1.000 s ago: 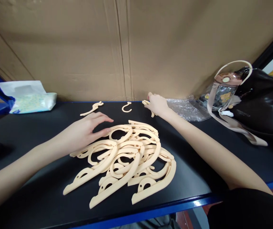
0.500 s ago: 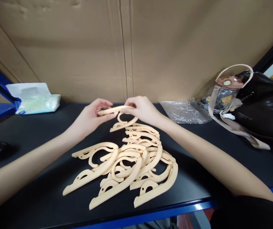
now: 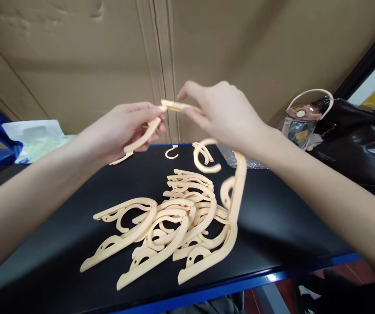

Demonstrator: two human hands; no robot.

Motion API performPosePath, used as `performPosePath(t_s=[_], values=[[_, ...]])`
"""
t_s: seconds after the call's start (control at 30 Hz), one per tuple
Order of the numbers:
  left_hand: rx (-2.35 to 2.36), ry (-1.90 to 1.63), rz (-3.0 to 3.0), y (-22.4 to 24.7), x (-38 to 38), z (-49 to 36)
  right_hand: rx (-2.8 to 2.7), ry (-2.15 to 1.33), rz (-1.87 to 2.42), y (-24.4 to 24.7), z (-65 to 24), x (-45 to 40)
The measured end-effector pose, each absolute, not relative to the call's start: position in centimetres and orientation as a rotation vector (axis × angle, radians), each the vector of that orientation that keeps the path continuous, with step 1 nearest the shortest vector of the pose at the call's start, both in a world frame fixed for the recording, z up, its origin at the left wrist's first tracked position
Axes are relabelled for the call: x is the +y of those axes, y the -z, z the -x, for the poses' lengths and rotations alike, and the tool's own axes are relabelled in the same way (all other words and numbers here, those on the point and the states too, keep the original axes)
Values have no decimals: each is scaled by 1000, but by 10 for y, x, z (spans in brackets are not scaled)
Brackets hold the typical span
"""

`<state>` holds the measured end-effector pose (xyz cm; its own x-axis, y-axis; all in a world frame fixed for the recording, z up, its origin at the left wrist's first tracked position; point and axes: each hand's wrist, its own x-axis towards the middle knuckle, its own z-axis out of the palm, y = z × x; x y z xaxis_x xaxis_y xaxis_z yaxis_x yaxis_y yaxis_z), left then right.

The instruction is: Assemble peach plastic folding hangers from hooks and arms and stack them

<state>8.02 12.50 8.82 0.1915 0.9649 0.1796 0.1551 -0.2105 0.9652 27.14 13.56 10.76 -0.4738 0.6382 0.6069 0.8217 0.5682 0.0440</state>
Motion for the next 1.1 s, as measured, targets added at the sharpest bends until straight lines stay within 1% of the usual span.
performPosePath(t_s=[0.07, 0.17, 0.33, 0.43, 0.47, 0.5, 0.6, 0.7, 0.77, 0.87, 0.97, 1.1], values=[[1093, -990, -1594, -83, 118, -90, -2428, 659, 1202, -100, -268, 126], [1088, -896, -1630, -66, 114, -99, -2583, 809, 1238, -85, -266, 117], [1399, -889, -2055, -39, 91, -110, -2716, 689, 1327, -60, -279, 128], [1468, -746, -2267, -36, 75, -112, -2561, 495, 1552, -52, -301, 147], [1457, -703, -2290, -38, 75, -109, -2472, 359, 1619, -51, -310, 153], [1463, -695, -2284, -40, 80, -102, -2417, 129, 1651, -51, -318, 156], [1572, -837, -2185, -45, 121, -63, -2121, -451, 1521, -55, -336, 158], [1803, -863, -2032, -38, 174, -14, -1831, -778, 1381, -62, -339, 153], [1906, -856, -1971, -28, 199, 12, -1774, -854, 1330, -67, -334, 151], [1989, -837, -1989, -13, 212, 32, -1760, -883, 1219, -75, -324, 155], [2048, -865, -2009, -6, 205, 37, -1657, -919, 1143, -79, -315, 160], [2036, -1009, -1987, -15, 185, 24, -1495, -982, 1162, -74, -299, 163]])
